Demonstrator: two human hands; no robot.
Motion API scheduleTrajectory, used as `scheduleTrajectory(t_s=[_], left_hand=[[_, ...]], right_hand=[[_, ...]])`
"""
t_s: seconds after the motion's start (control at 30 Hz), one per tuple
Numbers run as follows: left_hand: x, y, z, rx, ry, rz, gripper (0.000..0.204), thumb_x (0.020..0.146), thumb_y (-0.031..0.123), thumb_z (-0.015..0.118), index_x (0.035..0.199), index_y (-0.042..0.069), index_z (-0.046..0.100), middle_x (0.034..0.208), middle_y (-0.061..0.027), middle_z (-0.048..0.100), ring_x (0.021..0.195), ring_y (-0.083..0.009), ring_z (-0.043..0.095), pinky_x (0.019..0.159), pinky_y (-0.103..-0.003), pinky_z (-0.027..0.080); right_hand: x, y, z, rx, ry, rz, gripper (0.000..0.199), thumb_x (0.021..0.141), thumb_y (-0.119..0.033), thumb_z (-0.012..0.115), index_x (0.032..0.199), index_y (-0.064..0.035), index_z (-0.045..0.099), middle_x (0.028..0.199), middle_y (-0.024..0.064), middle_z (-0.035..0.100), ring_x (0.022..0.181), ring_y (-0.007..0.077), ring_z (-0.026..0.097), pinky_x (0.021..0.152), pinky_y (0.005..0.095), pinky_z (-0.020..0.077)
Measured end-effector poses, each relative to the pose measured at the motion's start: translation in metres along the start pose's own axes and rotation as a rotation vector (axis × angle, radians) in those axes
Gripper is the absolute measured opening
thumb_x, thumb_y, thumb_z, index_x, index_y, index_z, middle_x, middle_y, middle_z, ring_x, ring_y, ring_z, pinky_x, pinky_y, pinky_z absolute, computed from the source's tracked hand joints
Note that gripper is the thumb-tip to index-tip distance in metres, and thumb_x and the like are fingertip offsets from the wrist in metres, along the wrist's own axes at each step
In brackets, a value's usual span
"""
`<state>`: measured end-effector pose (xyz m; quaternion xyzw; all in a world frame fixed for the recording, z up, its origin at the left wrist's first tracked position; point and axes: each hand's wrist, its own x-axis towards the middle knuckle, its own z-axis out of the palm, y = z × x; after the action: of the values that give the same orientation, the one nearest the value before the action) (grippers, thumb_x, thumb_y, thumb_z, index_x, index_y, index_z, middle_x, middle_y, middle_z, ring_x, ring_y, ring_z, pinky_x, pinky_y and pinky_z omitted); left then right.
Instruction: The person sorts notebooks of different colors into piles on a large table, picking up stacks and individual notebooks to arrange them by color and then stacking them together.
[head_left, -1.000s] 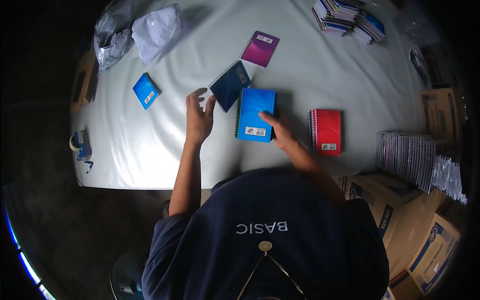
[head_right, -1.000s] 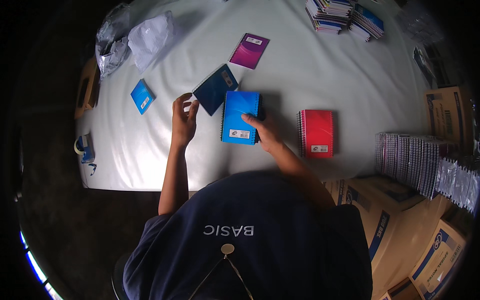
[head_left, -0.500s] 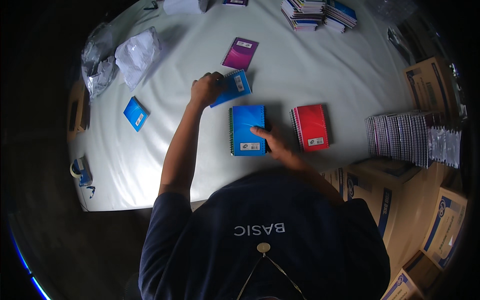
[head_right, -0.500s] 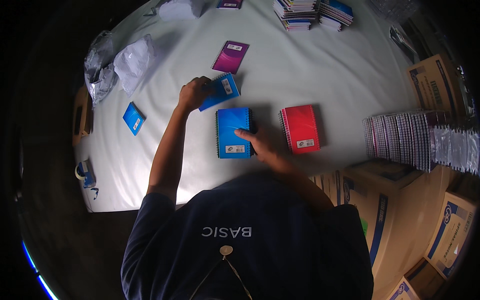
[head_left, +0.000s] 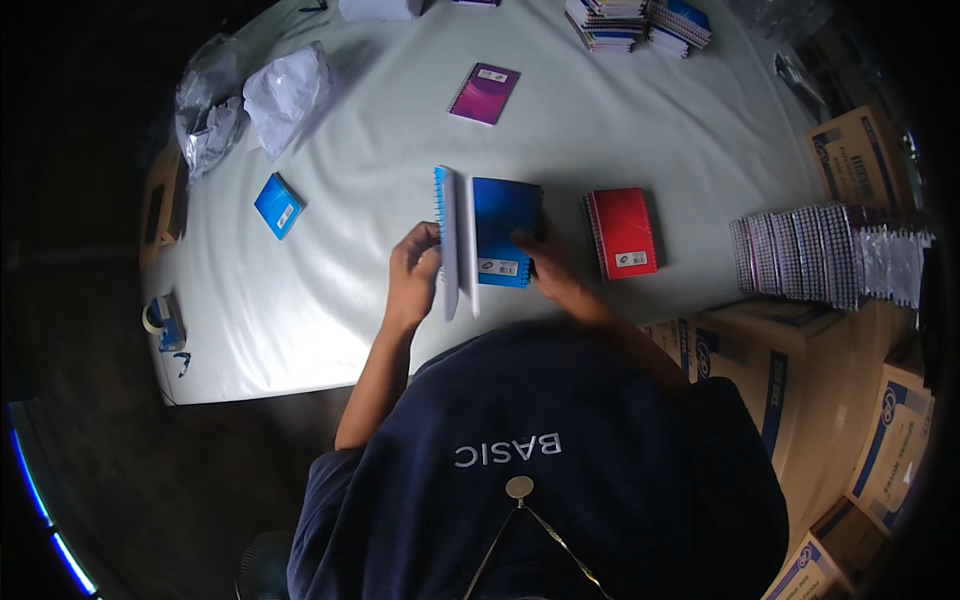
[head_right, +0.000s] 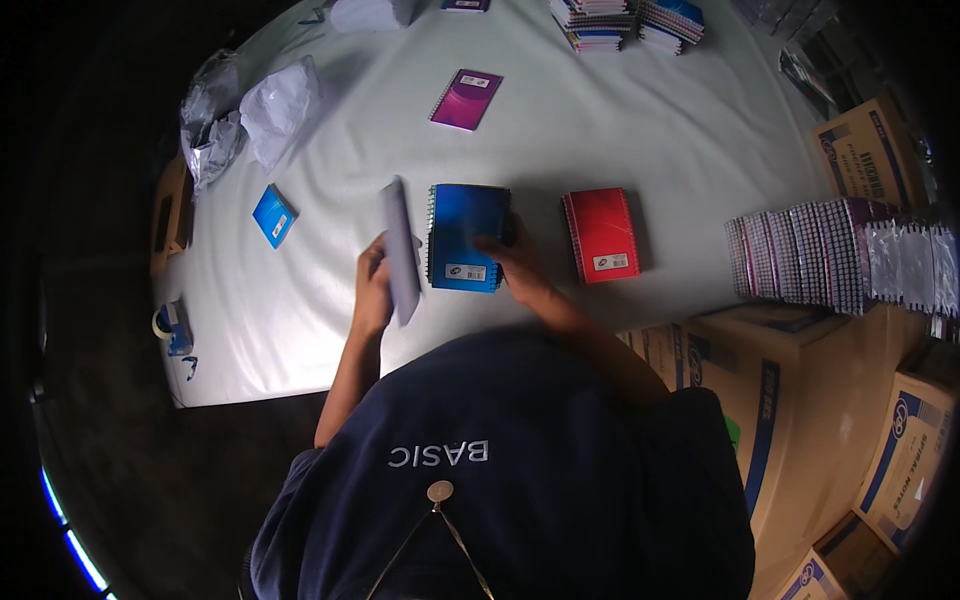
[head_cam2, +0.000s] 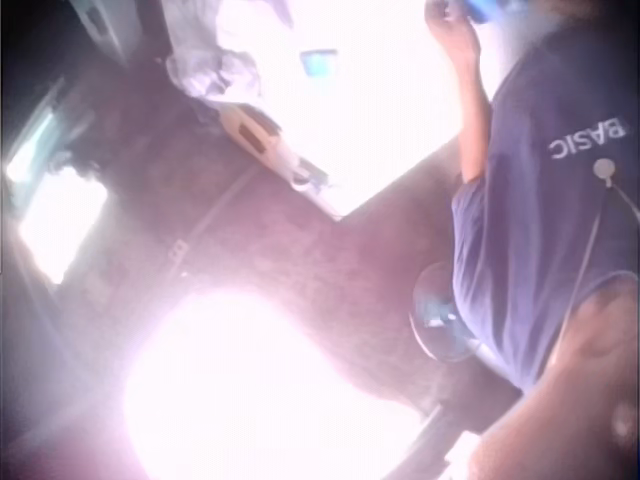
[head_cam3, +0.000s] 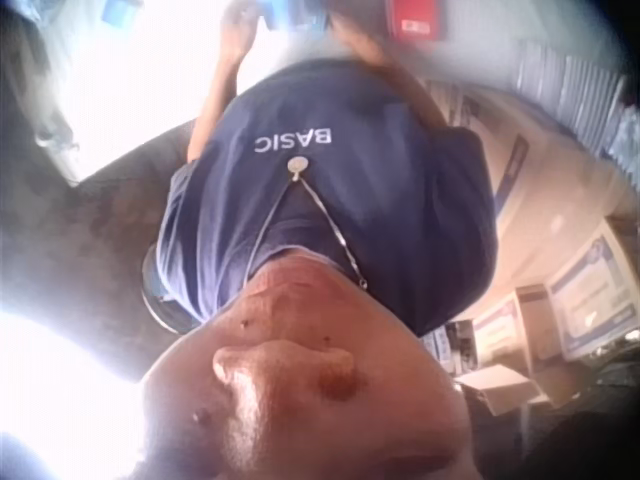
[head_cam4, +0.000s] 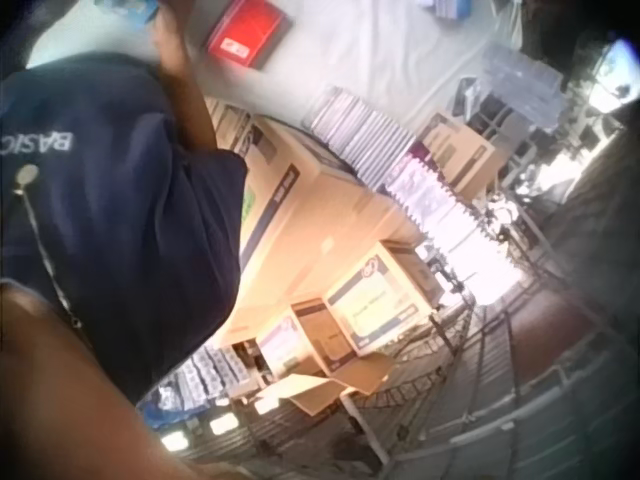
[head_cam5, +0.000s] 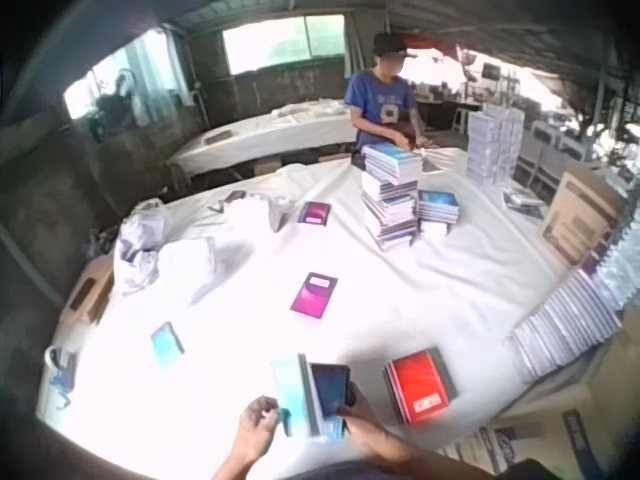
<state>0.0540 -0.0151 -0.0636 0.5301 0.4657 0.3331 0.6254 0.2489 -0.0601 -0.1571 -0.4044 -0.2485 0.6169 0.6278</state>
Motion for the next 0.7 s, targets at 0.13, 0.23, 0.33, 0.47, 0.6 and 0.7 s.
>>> scheduleTrajectory(t_s=[0.13, 0.23, 0.33, 0.47, 0.6, 0.7], left_hand=[[-0.010, -0.067, 0.015, 0.491, 0.242, 0.235, 0.030, 0.081, 0.018, 0.060, 0.101, -0.001, 0.048, 0.111, -0.0195, 0.045, 0.100, -0.0305, 0.046, 0.091, -0.039, 0.038], [-0.015, -0.050, 0.019, 0.197, 0.100, 0.187, 0.064, 0.076, 0.006, 0.057, 0.131, 0.000, 0.023, 0.121, -0.0213, 0.039, 0.109, -0.0293, 0.044, 0.095, -0.039, 0.038], [-0.019, -0.028, 0.015, 0.146, 0.023, 0.215, 0.090, 0.069, -0.007, 0.049, 0.142, 0.005, -0.003, 0.125, -0.0205, 0.037, 0.117, -0.0265, 0.041, 0.098, -0.037, 0.038], [-0.021, -0.053, 0.002, 0.098, 0.025, 0.318, 0.096, 0.064, -0.011, 0.049, 0.145, 0.011, 0.001, 0.127, -0.0191, 0.035, 0.117, -0.0302, 0.043, 0.102, -0.040, 0.035], [-0.025, -0.076, 0.010, 0.056, 0.007, 0.401, 0.100, 0.063, -0.007, 0.058, 0.145, 0.010, 0.004, 0.130, -0.0180, 0.030, 0.122, -0.0299, 0.037, 0.106, -0.041, 0.029], [-0.025, -0.066, 0.004, 0.009, -0.050, 0.322, 0.102, 0.064, -0.001, 0.066, 0.145, 0.009, 0.006, 0.132, -0.0151, 0.034, 0.124, -0.0261, 0.037, 0.104, -0.039, 0.032]], right_hand=[[-0.005, 0.010, 0.003, 0.119, -0.117, 0.018, 0.078, 0.070, -0.030, 0.081, 0.127, 0.0013, 0.038, 0.115, 0.0090, 0.052, 0.109, 0.0181, 0.050, 0.094, 0.0350, 0.0421], [-0.013, 0.000, 0.012, 0.018, -0.157, -0.005, 0.081, 0.066, -0.031, 0.084, 0.125, 0.0006, 0.039, 0.115, 0.0089, 0.052, 0.109, 0.0177, 0.050, 0.095, 0.0344, 0.0411], [-0.018, -0.015, 0.019, -0.172, -0.200, -0.091, 0.082, 0.061, -0.027, 0.087, 0.124, -0.0006, 0.041, 0.115, 0.0083, 0.052, 0.111, 0.0175, 0.049, 0.097, 0.0336, 0.0390], [-0.006, -0.015, 0.013, -0.492, -0.410, -0.241, 0.099, 0.053, -0.034, 0.090, 0.130, -0.0018, 0.036, 0.123, 0.0100, 0.048, 0.119, 0.0216, 0.043, 0.101, 0.0357, 0.0341], [-0.019, 0.013, 0.022, -0.441, -0.316, -0.398, 0.102, 0.054, -0.034, 0.090, 0.131, -0.0023, 0.031, 0.122, 0.0106, 0.047, 0.118, 0.0221, 0.043, 0.101, 0.0363, 0.0343], [-0.026, 0.015, 0.037, -0.405, -0.210, -0.405, 0.097, 0.056, -0.033, 0.090, 0.128, -0.0028, 0.032, 0.118, 0.0098, 0.048, 0.114, 0.0208, 0.045, 0.099, 0.0350, 0.0366]])
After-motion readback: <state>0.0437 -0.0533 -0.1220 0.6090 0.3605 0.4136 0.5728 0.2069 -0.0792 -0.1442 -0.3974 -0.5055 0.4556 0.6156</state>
